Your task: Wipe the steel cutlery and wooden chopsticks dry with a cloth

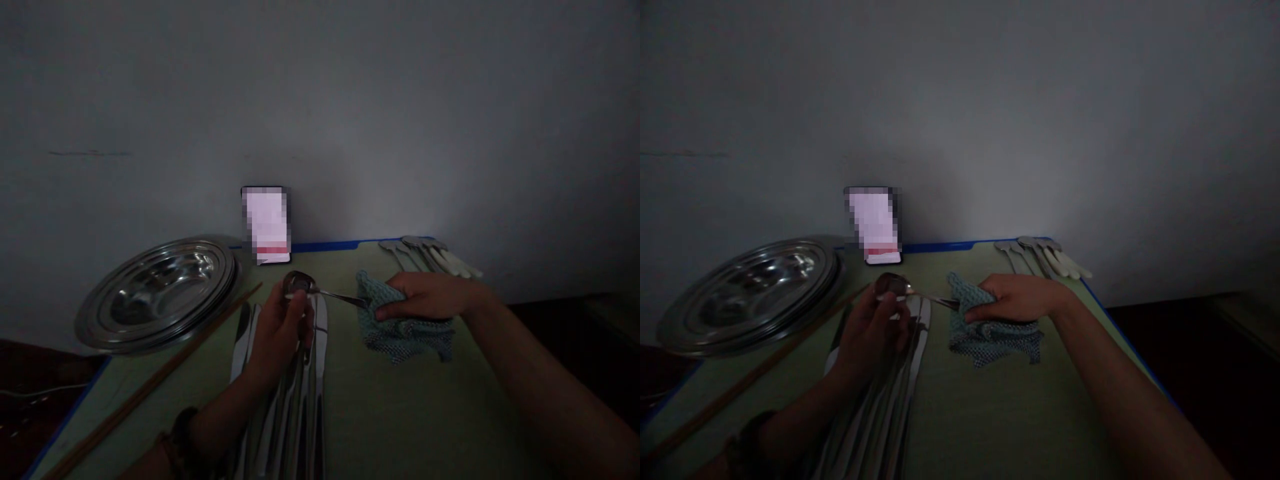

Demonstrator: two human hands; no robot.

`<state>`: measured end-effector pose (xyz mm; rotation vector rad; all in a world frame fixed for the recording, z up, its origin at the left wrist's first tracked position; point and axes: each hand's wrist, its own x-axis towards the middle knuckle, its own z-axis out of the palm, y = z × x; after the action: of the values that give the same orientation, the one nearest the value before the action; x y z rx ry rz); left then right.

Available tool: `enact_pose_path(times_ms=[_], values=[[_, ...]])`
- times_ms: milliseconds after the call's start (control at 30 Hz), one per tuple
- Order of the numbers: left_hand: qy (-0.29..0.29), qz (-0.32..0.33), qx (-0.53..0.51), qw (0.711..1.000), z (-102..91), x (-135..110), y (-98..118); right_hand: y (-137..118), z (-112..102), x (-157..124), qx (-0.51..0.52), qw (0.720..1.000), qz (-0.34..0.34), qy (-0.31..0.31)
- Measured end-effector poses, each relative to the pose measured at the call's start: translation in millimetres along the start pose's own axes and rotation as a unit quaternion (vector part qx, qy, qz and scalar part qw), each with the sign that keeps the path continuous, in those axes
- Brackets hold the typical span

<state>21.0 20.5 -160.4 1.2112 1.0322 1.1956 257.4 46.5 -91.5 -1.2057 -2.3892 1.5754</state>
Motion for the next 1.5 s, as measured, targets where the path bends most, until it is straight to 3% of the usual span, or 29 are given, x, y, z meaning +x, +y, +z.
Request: enact_pose_path(times_ms=[100,200,367,433,500,567,667,867,1033,1333,1500], values=[[-0.053,-0.004,0.051,0.997,0.9,-2.9,2.5,-0.6,13.5,15.8,0.014,0.999,-0.036,0.000],[-0.071,0.013,0.070,0.995,-0.2,-3.6,1.6,-0.4,27.8,31.6,0.013,0.997,-0.076,0.015],[-0.023,0.005,0.024,0.999,-1.1,-0.7,-3.9,6.7,28.0,32.9,0.070,0.997,-0.032,0.015],[-0.006,0.008,0.021,1.000,-1.1,-0.3,-5.0,13.1,23.8,32.6,0.153,0.984,-0.006,0.086],[-0.005,0.011,0.023,1.000,-1.3,-1.2,-4.6,19.8,21.4,36.8,0.272,0.942,0.000,0.195],[-0.037,0.011,0.065,0.997,-1.7,-3.1,-2.9,25.2,22.0,44.7,0.402,0.880,-0.008,0.254],[-0.105,0.003,0.159,0.982,-1.7,-5.7,0.7,29.3,27.9,57.3,0.539,0.812,-0.036,0.221],[-0.149,-0.026,0.218,0.964,2.1,-5.6,5.1,30.9,45.3,68.5,0.645,0.746,-0.088,0.144],[-0.176,-0.031,0.297,0.938,2.0,-3.2,3.5,33.6,50.1,68.2,0.648,0.739,-0.112,0.148],[-0.188,0.006,0.382,0.905,1.3,-2.4,1.5,32.2,59.9,74.5,0.604,0.757,-0.115,0.221],[-0.194,0.023,0.407,0.893,1.5,-2.8,4.0,26.1,65.8,82.1,0.583,0.752,-0.134,0.277]])
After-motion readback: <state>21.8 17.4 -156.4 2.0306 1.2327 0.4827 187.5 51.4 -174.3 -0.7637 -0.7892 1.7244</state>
